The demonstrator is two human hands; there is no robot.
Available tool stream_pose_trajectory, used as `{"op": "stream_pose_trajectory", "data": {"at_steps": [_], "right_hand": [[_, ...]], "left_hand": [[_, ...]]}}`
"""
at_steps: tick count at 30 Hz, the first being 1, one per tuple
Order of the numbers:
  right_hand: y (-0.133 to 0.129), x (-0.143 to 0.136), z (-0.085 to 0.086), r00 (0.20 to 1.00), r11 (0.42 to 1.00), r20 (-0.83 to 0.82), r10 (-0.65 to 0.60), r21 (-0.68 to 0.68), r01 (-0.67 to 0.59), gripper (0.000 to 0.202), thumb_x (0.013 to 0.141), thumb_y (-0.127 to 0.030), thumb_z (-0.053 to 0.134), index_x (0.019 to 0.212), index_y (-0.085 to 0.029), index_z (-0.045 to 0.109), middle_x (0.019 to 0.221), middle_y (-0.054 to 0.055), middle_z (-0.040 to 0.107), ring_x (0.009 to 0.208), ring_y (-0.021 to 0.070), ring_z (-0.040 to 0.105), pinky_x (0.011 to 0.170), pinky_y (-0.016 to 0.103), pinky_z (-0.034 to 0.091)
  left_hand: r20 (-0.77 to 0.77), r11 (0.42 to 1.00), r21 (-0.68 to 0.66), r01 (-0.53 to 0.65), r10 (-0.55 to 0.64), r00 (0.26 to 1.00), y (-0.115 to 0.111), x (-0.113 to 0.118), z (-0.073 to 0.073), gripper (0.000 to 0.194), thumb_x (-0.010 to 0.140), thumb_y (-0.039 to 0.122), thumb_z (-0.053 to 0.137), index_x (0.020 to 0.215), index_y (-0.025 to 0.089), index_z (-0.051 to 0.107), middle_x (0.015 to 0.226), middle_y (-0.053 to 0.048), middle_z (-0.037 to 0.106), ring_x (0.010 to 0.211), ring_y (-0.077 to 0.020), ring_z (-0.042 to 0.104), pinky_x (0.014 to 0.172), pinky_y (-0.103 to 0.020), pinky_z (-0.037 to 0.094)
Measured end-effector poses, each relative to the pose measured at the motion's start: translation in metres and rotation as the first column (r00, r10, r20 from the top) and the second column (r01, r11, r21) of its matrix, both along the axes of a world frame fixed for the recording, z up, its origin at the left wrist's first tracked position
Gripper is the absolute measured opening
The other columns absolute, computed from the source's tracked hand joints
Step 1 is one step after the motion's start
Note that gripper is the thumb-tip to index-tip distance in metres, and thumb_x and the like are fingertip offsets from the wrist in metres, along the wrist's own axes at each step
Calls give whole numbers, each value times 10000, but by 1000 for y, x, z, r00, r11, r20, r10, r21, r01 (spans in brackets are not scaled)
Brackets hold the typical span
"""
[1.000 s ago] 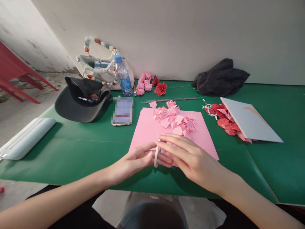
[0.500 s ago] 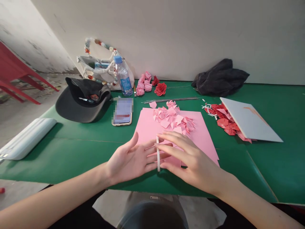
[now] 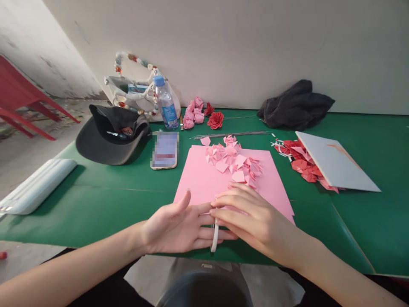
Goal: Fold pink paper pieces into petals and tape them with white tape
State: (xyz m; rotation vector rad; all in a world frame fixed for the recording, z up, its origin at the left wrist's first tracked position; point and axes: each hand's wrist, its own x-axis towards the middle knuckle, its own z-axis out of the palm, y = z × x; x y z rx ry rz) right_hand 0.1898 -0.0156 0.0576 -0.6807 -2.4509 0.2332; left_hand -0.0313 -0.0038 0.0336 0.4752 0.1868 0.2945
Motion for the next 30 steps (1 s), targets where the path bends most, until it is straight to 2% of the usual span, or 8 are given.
{"op": "stream_pose_trajectory", "data": {"at_steps": [8,13,20,24,30], "right_hand": [[-2,1,1,993,998,117,4,62,-11,206,917,-92,468,1052,-117,622,1029,96,695,982,184,640,1001,447,472],[0,0,2,997,998,79,16,62,-21,211,920,-74,451,1035,-98,626,998,97,705,962,181,648,981,420,487],[1,2,2,998,999,49,34,-18,-33,166,909,-103,512,1002,-150,641,1001,66,700,908,153,638,984,405,471],[0,2,3,996,1000,87,25,1,-25,176,923,-109,481,985,-163,636,950,59,708,879,150,649,980,406,473],[0,1,2,999,1000,44,7,6,-7,185,933,-110,451,989,-172,616,928,61,712,891,154,664,944,383,500]], "left_hand": [[16,1000,-9,12,-12,1000,2,-1,-3,757,891,669,264,1411,140,414,1404,-175,461,1315,-318,430,1130,-443,141],[9,1000,-17,16,-16,1000,2,-2,-3,736,896,659,277,1409,150,418,1408,-165,461,1326,-319,417,1131,-439,144],[-3,999,-17,34,-34,999,0,-1,-2,755,872,676,337,1399,143,430,1447,-166,415,1349,-337,382,1136,-451,153],[-11,999,-27,40,-41,999,0,-2,-3,775,866,678,352,1413,132,411,1473,-172,377,1340,-337,396,1130,-439,186],[-2,998,-24,53,-53,999,1,-3,-3,760,877,650,374,1423,122,394,1475,-174,372,1332,-321,413,1118,-407,222]]}}
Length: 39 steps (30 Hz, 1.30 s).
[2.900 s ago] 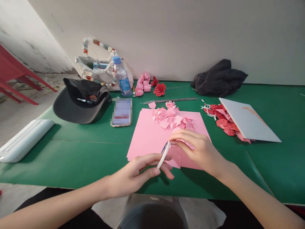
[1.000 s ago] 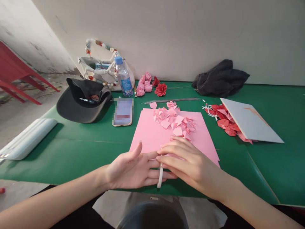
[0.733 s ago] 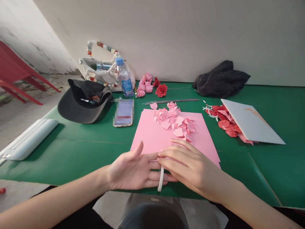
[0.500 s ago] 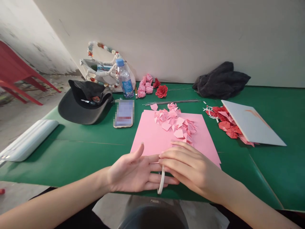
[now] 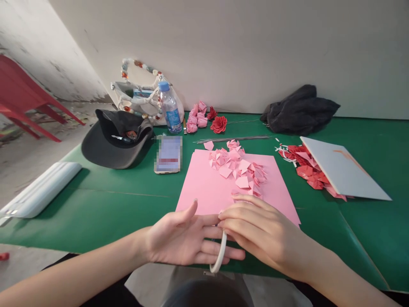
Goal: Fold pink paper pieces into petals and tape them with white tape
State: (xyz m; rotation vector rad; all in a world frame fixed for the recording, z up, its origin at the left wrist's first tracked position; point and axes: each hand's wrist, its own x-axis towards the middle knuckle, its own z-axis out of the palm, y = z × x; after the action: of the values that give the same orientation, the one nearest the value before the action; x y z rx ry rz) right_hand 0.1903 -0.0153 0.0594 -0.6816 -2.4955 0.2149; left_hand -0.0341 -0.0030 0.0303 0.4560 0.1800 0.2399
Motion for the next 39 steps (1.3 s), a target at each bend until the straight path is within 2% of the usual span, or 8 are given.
{"op": "stream_pose_trajectory", "data": {"at_steps": [11,19,25,28,31,34,36,39], "right_hand": [[-8,-6,-3,948,943,-133,-289,-213,257,393,828,-311,657,1179,-180,538,993,86,661,919,227,624,837,407,534],[-14,-14,-13,922,898,-177,-344,-348,269,571,861,-142,527,1382,-255,323,1112,59,655,1002,194,648,884,365,547],[0,1,-9,855,856,-193,-481,-315,410,465,901,-190,510,1342,-267,385,1007,41,676,1030,223,660,912,400,545],[6,7,-7,840,855,-194,-506,-245,458,410,910,-205,522,1306,-270,440,1101,56,663,1062,223,649,892,366,555],[12,8,-8,852,872,-202,-483,-194,449,421,911,-175,525,1316,-257,448,1159,67,647,1095,218,631,916,355,543],[14,8,-12,894,914,-210,-397,-182,363,491,909,-102,493,1362,-277,422,1086,49,669,1085,200,629,912,341,547],[13,7,-14,920,943,-224,-322,-168,289,537,902,-50,461,1374,-304,425,1022,29,687,1006,177,652,861,302,569],[10,6,-19,956,973,-194,-220,-113,201,568,888,-39,486,1376,-327,455,947,-4,718,848,159,671,783,252,585]], "left_hand": [[13,980,102,-172,172,985,-3,1,2,628,911,549,428,1452,239,356,1535,-76,312,1447,-248,182,1165,-400,99],[14,895,371,-249,263,965,0,1,-8,704,867,454,566,1482,278,275,1581,-32,199,1465,-254,78,1177,-435,17],[-92,825,553,-114,197,976,2,-5,5,582,904,415,512,1449,280,355,1596,9,106,1465,-265,-10,1172,-455,37],[-177,695,717,-54,256,950,-1,-7,14,472,899,328,546,1367,289,495,1551,-30,285,1429,-307,225,1143,-465,213],[-75,361,923,-130,502,862,-2,-10,14,332,877,186,571,1179,274,677,1243,-101,617,1141,-282,573,1005,-417,416],[31,73,986,-149,804,594,1,-13,5,409,877,128,563,1235,313,628,1231,-82,607,1148,-258,550,1005,-390,411],[4,47,995,-83,846,534,4,-16,1,470,886,144,562,1320,321,547,1342,-68,542,1268,-261,459,1067,-397,353],[-138,122,990,72,716,685,8,-19,2,450,922,193,513,1365,272,501,1378,-76,529,1314,-254,427,1110,-400,304]]}}
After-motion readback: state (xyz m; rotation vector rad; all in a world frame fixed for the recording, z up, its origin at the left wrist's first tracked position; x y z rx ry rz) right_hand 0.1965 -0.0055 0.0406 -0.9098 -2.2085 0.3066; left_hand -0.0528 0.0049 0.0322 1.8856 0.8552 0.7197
